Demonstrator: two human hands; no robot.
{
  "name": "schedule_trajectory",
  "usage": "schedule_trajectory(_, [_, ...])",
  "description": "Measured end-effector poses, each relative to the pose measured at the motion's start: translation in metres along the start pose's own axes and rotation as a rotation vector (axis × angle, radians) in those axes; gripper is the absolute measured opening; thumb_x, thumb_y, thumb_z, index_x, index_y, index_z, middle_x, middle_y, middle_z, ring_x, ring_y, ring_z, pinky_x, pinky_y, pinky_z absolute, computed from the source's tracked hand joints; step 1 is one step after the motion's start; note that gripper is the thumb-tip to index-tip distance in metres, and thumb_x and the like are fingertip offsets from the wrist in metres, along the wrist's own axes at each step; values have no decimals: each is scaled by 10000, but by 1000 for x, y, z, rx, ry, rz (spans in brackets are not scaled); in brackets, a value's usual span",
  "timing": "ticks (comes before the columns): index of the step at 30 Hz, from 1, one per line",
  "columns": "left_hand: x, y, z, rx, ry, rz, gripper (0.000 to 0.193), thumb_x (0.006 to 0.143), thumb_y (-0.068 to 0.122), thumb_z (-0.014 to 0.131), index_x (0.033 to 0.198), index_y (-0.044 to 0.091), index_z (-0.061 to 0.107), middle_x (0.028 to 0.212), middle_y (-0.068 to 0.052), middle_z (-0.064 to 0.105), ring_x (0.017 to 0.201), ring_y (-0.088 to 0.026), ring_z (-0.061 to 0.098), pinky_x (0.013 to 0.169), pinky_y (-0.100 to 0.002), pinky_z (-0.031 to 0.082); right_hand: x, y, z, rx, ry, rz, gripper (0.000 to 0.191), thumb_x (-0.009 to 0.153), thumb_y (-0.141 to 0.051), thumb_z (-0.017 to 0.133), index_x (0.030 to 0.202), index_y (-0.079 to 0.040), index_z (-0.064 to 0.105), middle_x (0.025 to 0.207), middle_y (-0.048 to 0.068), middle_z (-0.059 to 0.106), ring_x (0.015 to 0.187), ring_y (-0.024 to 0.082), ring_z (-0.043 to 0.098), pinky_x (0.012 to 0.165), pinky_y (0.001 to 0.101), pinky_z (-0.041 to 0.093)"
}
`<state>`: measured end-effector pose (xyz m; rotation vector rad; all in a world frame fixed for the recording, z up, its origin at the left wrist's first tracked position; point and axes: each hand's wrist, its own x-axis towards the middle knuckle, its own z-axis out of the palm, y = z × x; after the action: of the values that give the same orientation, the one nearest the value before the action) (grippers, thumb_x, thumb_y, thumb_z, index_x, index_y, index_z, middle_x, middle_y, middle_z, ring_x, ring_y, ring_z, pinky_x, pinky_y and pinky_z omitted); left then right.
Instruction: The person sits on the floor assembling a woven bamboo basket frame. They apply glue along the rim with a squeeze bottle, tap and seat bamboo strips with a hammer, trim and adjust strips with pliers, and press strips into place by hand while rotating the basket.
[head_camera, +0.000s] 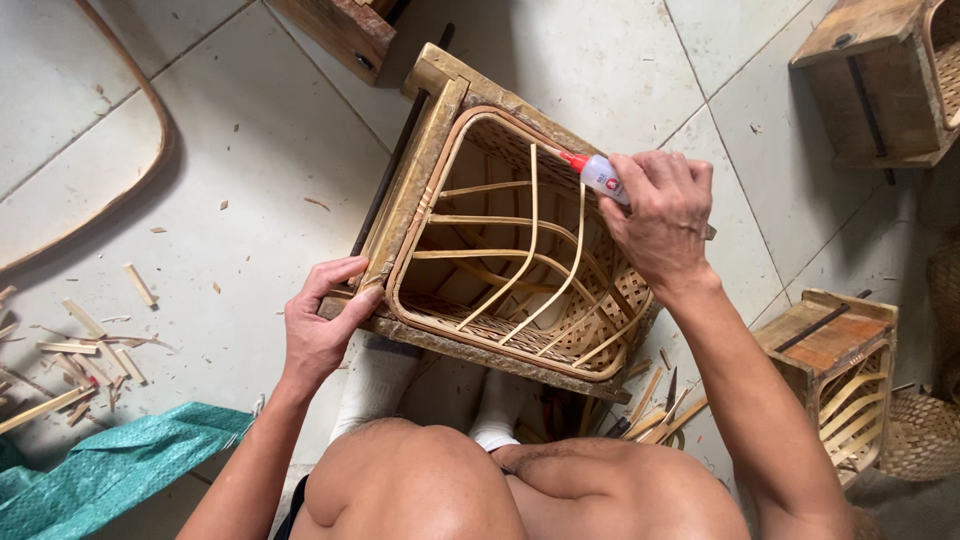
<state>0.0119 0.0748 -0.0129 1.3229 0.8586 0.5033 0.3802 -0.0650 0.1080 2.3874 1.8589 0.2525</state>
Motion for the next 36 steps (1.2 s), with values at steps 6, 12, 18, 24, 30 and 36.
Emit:
schedule_trajectory(6, [-2, -1, 1, 17, 6, 11, 357, 905, 129, 769, 1247, 40, 714, 1278, -99, 699, 1158, -162, 663, 1031, -302, 518, -10, 4, 1, -14, -9, 9, 476, 834, -245, 916, 1243, -106, 717, 1083, 40, 687, 991, 182, 610, 948, 371, 394])
schedule_trajectory(12, [-4, 1, 3, 11, -5, -6, 368, 911, 105, 752, 1269, 33, 705, 1286, -98, 688, 1117, -138, 658, 978, -271, 529, -45, 29, -1, 9, 11, 100, 453, 894, -265, 912, 1280, -126, 719, 1121, 42, 682, 1021, 194, 593, 976, 380, 391])
schedule_trajectory(18, [-5, -1, 8, -19, -19, -72, 371, 906, 98, 741, 1270, 41, 700, 1298, -89, 671, 1030, -125, 659, 893, -261, 562, -58, 30, 9, -14, 23, 115, 449, 869, -239, 904, 1265, -128, 724, 1120, 23, 684, 1026, 181, 593, 958, 371, 379])
schedule_trajectory(24, [-5, 0, 9, -26, -65, -31, 380, 920, 67, 727, 1294, 11, 689, 1325, -103, 654, 1155, -147, 631, 963, -268, 550, -70, 37, 7, -18, 9, 123, 439, 850, -220, 897, 1245, -132, 726, 1101, 10, 679, 1013, 172, 589, 975, 372, 385])
schedule_trajectory(30, [-5, 1, 11, -123, -99, -189, 417, 888, 66, 719, 1298, 8, 672, 1352, -93, 629, 1155, -159, 627, 932, -293, 559, -110, 64, 3, -2, 55, 211, 415, 925, -262, 894, 1287, -155, 722, 1129, 3, 671, 1047, 178, 588, 995, 378, 378])
schedule_trajectory(36, [-4, -3, 13, -171, -131, -211, 472, 893, 59, 713, 1350, -26, 632, 1366, -105, 624, 1203, -169, 611, 1004, -301, 530, -127, 73, 13, -49, 59, 210, 409, 922, -259, 894, 1274, -143, 719, 1111, 7, 667, 1043, 173, 583, 991, 373, 375])
